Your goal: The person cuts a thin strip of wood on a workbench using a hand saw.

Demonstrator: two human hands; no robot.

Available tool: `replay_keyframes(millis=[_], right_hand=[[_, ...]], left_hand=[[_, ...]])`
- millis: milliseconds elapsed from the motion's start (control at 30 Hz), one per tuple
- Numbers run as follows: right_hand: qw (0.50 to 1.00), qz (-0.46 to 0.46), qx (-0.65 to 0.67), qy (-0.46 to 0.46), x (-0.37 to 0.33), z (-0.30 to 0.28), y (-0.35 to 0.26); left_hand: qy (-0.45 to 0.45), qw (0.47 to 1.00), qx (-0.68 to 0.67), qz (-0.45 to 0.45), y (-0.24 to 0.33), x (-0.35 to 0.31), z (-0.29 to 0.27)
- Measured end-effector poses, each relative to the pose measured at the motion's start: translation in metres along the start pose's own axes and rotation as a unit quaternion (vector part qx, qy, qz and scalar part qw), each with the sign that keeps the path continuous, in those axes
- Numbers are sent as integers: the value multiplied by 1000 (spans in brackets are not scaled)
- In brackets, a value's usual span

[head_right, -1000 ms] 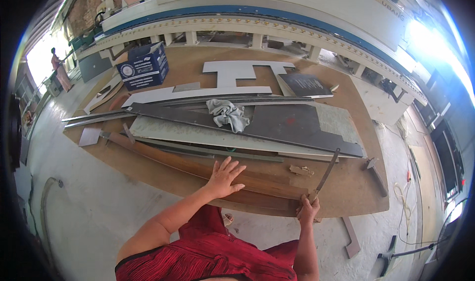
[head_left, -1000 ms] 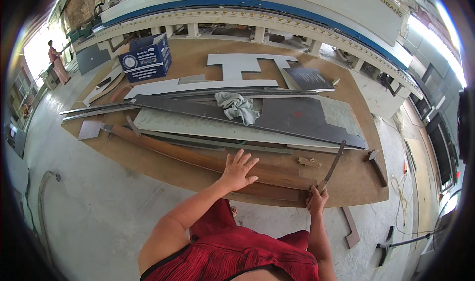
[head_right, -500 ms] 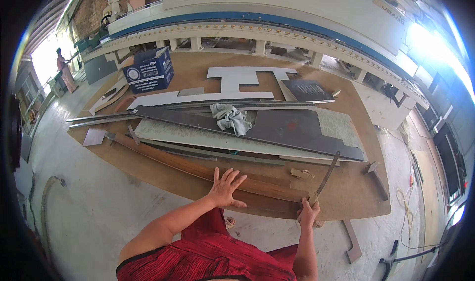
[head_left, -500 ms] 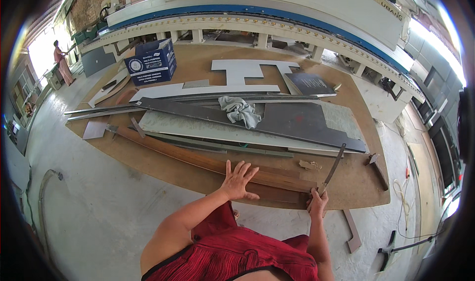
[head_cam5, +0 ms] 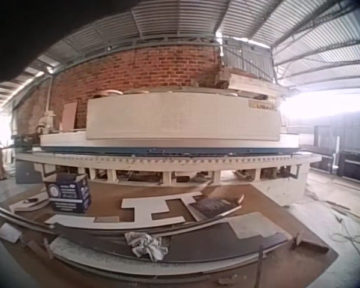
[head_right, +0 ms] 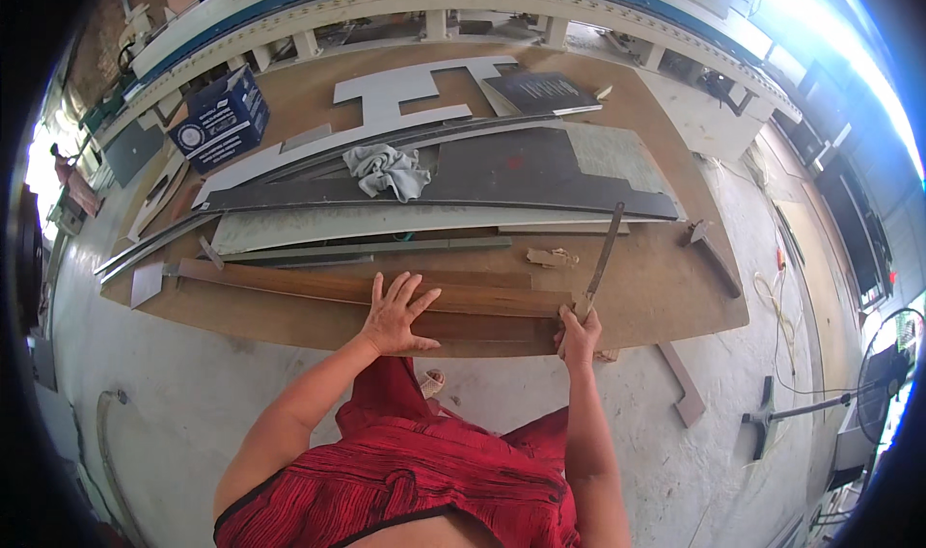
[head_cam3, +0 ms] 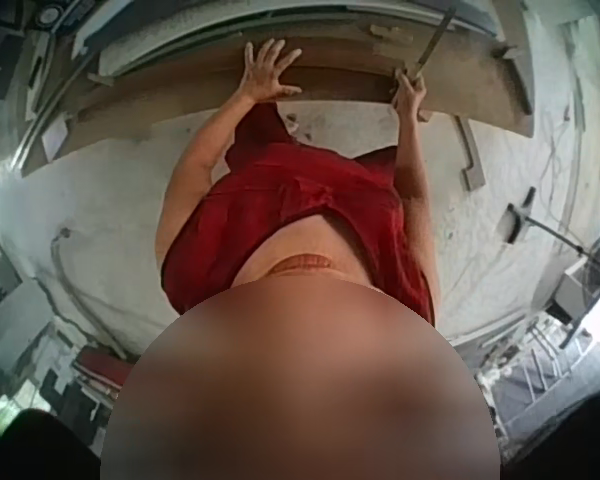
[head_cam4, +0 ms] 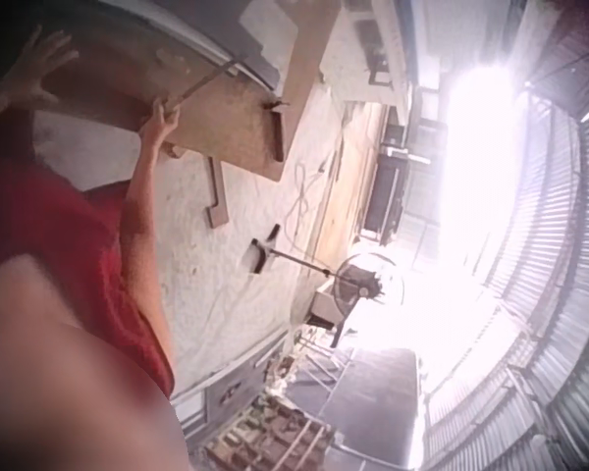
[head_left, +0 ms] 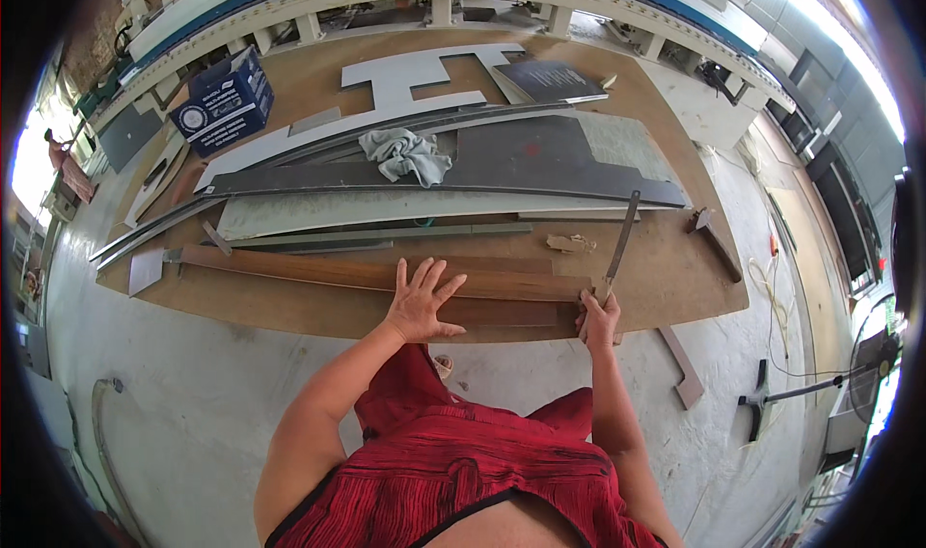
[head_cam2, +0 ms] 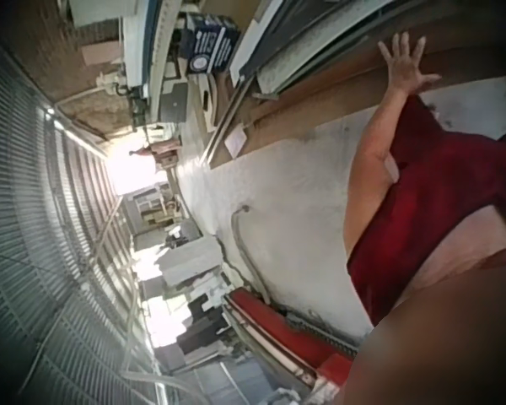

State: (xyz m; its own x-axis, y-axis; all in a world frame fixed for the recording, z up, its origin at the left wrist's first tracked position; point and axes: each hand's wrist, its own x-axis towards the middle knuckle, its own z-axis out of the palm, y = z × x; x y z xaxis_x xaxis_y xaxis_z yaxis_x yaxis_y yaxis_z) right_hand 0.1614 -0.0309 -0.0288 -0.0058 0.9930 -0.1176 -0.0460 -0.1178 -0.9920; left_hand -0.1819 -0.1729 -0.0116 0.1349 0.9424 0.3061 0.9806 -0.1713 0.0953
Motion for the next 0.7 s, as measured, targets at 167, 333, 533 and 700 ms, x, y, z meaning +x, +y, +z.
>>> replay_keyframes(millis=[167,333,533,700], right_hand=[[1000,1,3,-1,-6,2,-1],[1000,-4,0,-6,-9,-7,1],[999,-33,-2,-2,2,-6,16],[1000,-18,-23,-3,-1,0,5]], left_hand=[[-2,999,-5,-34,-9,-4,2],[-11,998,8,-64,12,5,-9],[-40,998,-24,-45,40,37,-4],[-22,997,-60,-44,50,54,13]])
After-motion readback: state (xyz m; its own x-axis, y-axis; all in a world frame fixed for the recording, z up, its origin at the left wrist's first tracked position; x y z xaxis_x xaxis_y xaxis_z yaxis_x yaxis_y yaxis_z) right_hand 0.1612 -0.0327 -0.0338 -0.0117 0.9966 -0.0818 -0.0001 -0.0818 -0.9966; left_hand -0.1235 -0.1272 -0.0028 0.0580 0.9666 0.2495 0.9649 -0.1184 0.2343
